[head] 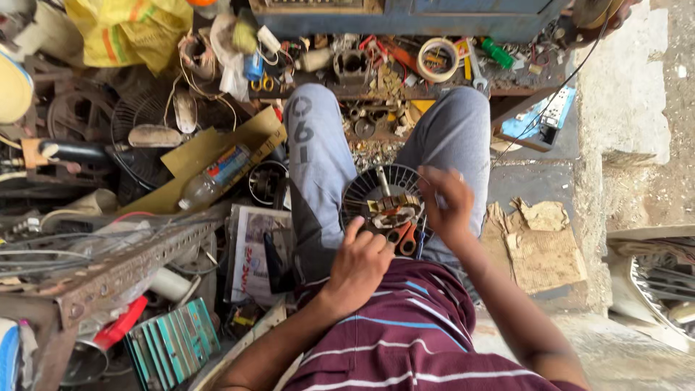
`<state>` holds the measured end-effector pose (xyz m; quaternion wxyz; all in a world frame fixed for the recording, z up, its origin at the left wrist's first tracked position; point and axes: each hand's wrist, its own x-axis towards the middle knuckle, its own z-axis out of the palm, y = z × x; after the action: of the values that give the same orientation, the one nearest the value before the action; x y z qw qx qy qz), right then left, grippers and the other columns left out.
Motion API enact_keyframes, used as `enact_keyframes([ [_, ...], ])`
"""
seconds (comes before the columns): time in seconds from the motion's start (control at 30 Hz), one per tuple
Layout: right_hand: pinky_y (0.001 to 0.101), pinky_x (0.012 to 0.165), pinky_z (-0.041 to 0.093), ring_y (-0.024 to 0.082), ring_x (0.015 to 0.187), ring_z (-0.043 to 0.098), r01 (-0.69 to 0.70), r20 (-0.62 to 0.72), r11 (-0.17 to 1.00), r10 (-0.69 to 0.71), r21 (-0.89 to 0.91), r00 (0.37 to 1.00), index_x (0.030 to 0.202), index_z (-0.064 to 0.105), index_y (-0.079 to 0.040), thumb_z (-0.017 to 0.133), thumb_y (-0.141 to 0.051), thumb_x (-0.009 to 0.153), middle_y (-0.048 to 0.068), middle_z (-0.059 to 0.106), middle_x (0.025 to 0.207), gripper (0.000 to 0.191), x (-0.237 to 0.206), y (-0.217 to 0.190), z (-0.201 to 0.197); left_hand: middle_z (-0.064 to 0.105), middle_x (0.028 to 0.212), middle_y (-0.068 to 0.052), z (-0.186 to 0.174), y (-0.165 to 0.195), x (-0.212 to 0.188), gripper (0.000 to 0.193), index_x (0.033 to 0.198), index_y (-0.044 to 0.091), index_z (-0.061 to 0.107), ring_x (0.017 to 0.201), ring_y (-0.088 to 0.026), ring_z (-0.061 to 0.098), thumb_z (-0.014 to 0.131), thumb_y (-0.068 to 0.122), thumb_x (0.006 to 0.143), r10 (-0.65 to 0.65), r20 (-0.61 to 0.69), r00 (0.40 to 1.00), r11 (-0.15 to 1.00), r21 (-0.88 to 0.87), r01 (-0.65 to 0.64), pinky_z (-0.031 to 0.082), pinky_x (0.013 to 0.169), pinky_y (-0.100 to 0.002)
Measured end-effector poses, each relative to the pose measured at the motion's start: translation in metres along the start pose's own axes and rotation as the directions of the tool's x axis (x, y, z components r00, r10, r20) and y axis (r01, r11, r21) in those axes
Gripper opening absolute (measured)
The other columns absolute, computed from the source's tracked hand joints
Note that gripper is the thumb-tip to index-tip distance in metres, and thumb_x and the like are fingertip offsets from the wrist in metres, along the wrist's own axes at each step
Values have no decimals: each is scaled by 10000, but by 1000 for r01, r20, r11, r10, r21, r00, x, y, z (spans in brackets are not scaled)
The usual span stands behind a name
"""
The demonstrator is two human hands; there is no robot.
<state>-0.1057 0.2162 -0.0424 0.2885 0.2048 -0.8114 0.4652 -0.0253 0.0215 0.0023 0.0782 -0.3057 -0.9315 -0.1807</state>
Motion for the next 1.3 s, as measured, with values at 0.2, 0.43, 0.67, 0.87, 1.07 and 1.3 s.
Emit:
enact_keyframes([
  [0.2, 382, 575, 479, 228, 646, 576, 43, 407, 982, 36, -183, 913, 1225, 740, -55, 732, -50, 870, 68, 607, 796, 355, -48, -44, -8, 578, 766, -15, -19, -36, 6, 79, 826, 141, 722, 797, -204, 614, 694, 159, 898, -68, -112, 991, 996, 44, 73, 396, 932, -517],
  [0.43, 337, 562, 504, 184, 657, 652, -83, 504, 977, 174, -198, 846, 1062, 725, -36, 749, -197, 925, 70, 680, 721, 213, -30, -39, -16, 717, 849, -65, 17, -119, 119, 106, 802, 134, 795, 836, -196, 670, 755, 147, 899, -224, 93, 970, 969, 129, 211, 391, 942, -511],
  [0.67, 293, 647, 508, 135, 706, 649, -620, 651, 747, 351, 239, 674, 910, 742, -11, 755, -109, 949, 60, 694, 775, 106, 55, 35, 32, 661, 860, -52, 11, -83, 136, 69, 797, 86, 739, 874, -214, 645, 712, 59, 854, 13, -267, 964, 988, 152, 28, 379, 1073, -596],
  [0.87, 317, 721, 506, 188, 780, 620, -327, 607, 815, -37, 478, 794, 991, 749, 4, 756, 0, 926, 80, 676, 870, 65, 46, 50, 23, 604, 795, -85, -8, -10, 53, 109, 760, 76, 700, 866, -243, 640, 675, 116, 858, 67, -54, 996, 995, 76, -63, 384, 1126, -570],
  [1.07, 374, 570, 452, 224, 686, 592, 33, 211, 995, -13, -91, 977, 1077, 711, -35, 795, -27, 907, 91, 624, 823, 190, -18, 1, -7, 611, 807, -41, -1, 5, -13, 116, 907, 71, 744, 847, -196, 632, 644, 79, 851, 14, 29, 999, 1000, 10, -14, 411, 1109, -482],
  [1.3, 364, 565, 483, 212, 679, 601, 84, 393, 993, -44, -85, 919, 1176, 737, -59, 773, -98, 867, 48, 591, 819, 314, -54, -53, -11, 630, 738, -58, -15, -50, 22, 163, 770, 110, 719, 742, -197, 650, 677, 102, 927, -130, -42, 991, 991, 13, 131, 410, 888, -473],
])
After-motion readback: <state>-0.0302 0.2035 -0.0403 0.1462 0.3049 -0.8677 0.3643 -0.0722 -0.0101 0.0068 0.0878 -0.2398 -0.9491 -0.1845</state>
